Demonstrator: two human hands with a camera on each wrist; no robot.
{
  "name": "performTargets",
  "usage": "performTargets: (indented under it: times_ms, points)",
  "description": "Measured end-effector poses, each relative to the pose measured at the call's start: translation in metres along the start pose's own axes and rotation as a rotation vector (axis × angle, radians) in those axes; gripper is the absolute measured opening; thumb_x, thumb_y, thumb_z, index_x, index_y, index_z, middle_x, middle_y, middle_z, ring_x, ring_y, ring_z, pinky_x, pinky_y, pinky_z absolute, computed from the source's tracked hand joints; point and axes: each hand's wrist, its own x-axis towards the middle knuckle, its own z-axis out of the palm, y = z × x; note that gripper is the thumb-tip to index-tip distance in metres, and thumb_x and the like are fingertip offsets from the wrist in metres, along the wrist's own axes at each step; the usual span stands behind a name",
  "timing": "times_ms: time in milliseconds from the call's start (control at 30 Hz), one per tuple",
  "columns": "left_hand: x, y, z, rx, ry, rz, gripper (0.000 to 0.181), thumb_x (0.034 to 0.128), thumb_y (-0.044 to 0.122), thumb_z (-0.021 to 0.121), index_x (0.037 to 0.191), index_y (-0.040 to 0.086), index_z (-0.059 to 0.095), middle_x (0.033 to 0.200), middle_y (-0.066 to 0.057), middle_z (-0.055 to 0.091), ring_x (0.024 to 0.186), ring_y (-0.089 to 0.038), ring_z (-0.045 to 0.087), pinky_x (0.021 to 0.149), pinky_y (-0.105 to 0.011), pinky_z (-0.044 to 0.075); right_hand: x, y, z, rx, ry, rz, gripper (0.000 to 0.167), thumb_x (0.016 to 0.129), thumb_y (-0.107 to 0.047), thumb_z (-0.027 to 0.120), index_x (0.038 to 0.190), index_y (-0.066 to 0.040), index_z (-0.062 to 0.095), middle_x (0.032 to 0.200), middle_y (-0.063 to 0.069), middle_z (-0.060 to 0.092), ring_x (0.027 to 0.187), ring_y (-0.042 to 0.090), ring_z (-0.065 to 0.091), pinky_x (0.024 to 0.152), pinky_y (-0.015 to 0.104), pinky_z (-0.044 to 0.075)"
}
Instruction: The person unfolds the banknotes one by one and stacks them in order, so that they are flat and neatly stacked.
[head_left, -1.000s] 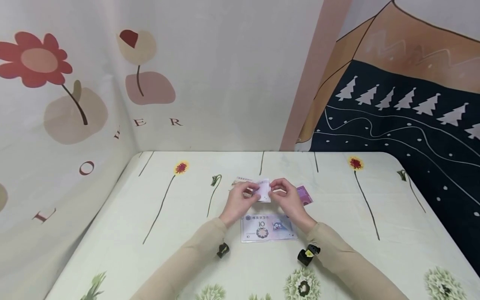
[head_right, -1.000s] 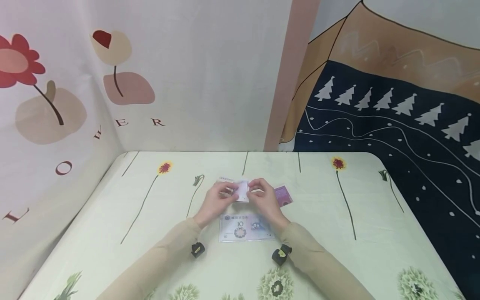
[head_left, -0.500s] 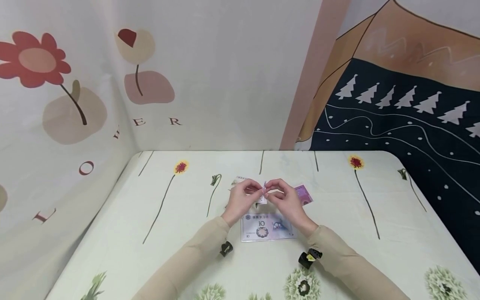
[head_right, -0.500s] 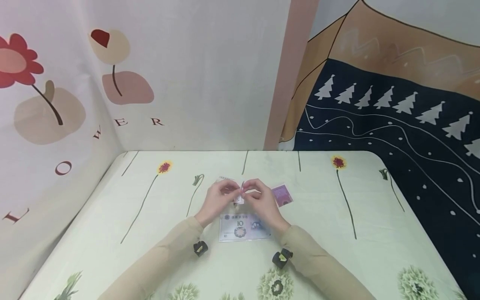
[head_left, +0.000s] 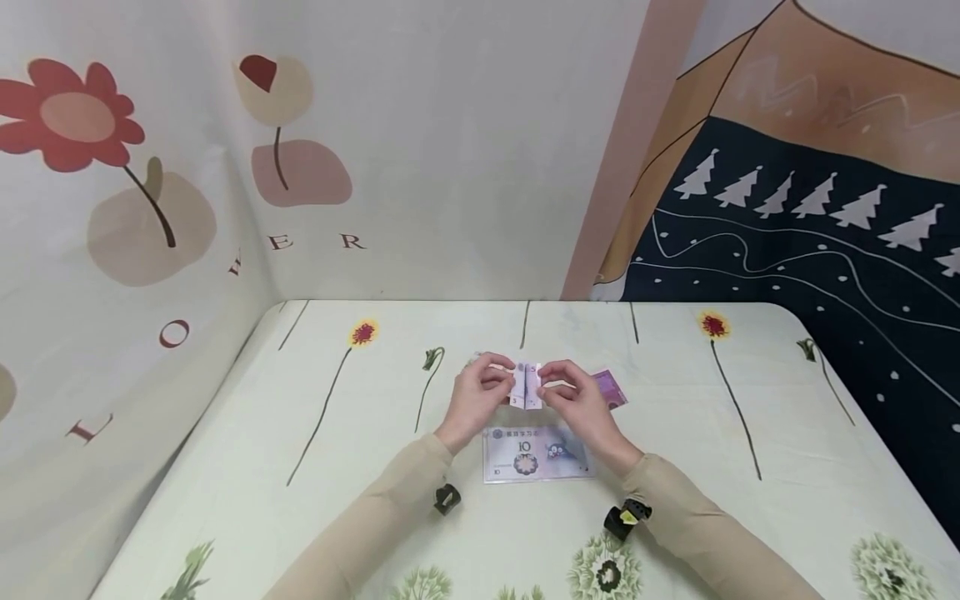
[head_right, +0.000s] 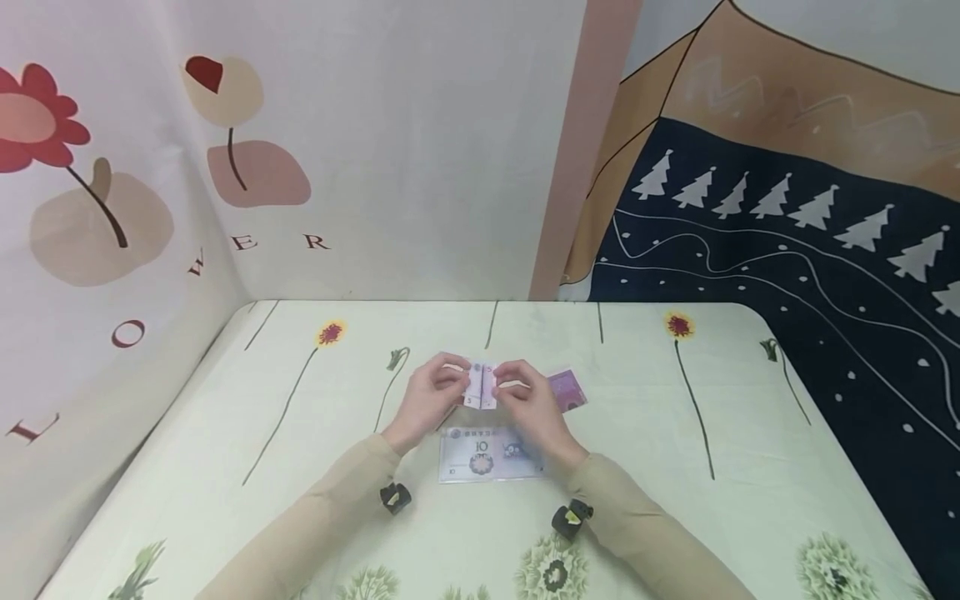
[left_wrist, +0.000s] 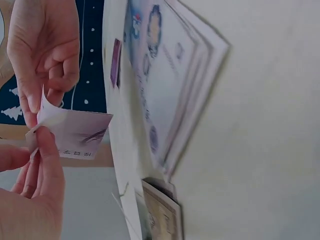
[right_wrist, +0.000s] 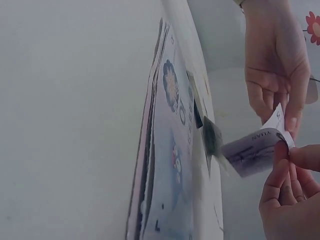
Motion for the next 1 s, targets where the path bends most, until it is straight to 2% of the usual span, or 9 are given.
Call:
performTargets:
  times_ms: [100,233,367,467,567,800,1000]
  points:
    - [0.0,-0.001,-0.003,0.006,0.013,0.0,0.027,0.0879,-0.012,0.057,0.115,-0.007,0.056,0.098,-0.028,0.066,0.09,-0.039,0.067,0.074,-0.04,0.058,-0.001,0.004,-0.005,-0.027,0.006,0.023,0.026,0.089,0.003,0.063,0.115,0.002,0.059,0.111,0.017,0.06,0.098,0.026,0.062,0.081,0.022,0.051]
    - [0.0,-0.004,-0.006,0.016,0.035,0.029,0.029,0.0866,-0.014,0.057,0.114,-0.007,0.057,0.096,-0.029,0.066,0.088,-0.042,0.066,0.075,-0.044,0.057,-0.003,0.009,-0.012,-0.045,0.014,0.059,0.027,0.089,0.003,0.061,0.116,0.001,0.059,0.111,0.017,0.059,0.097,0.025,0.062,0.081,0.022,0.051]
    - [0.0,-0.009,-0.01,0.035,0.057,0.057,0.024,0.0856,-0.013,0.059,0.108,-0.005,0.062,0.095,-0.024,0.068,0.088,-0.036,0.067,0.077,-0.036,0.057,-0.004,0.012,-0.018,-0.053,0.006,0.051,0.027,0.089,0.006,0.06,0.116,0.002,0.06,0.111,0.019,0.06,0.097,0.028,0.063,0.081,0.022,0.052]
    - [0.0,-0.012,-0.013,0.058,0.06,0.073,0.02,0.085,-0.012,0.061,0.103,-0.004,0.065,0.096,-0.02,0.068,0.09,-0.032,0.067,0.079,-0.029,0.056,-0.004,0.013,-0.025,-0.093,-0.003,0.021,0.027,0.089,0.007,0.059,0.115,0.003,0.061,0.11,0.02,0.061,0.098,0.031,0.064,0.08,0.02,0.051]
    - [-0.001,-0.014,-0.016,0.074,0.061,0.079,0.019,0.0853,-0.011,0.061,0.102,-0.004,0.066,0.095,-0.018,0.068,0.09,-0.03,0.067,0.079,-0.028,0.055,-0.004,0.014,-0.032,-0.138,-0.008,-0.004,0.027,0.088,0.008,0.06,0.115,0.005,0.062,0.109,0.021,0.062,0.098,0.034,0.063,0.08,0.018,0.05]
    - [-0.003,-0.016,-0.023,0.085,0.067,0.028,0.019,0.0853,-0.008,0.063,0.102,0.0,0.067,0.097,-0.012,0.069,0.091,-0.024,0.066,0.082,-0.026,0.054,-0.007,0.016,-0.047,-0.216,-0.036,-0.007,0.026,0.089,0.007,0.06,0.114,0.005,0.063,0.106,0.019,0.061,0.096,0.031,0.063,0.079,0.016,0.05]
    - [-0.006,-0.016,-0.025,0.095,0.045,0.02,0.019,0.0839,-0.008,0.064,0.101,-0.001,0.067,0.095,-0.015,0.068,0.088,-0.024,0.066,0.079,-0.026,0.055,-0.007,0.014,-0.056,-0.187,-0.043,0.026,0.026,0.088,0.006,0.061,0.114,0.008,0.062,0.103,0.02,0.06,0.088,0.018,0.062,0.075,0.018,0.051]
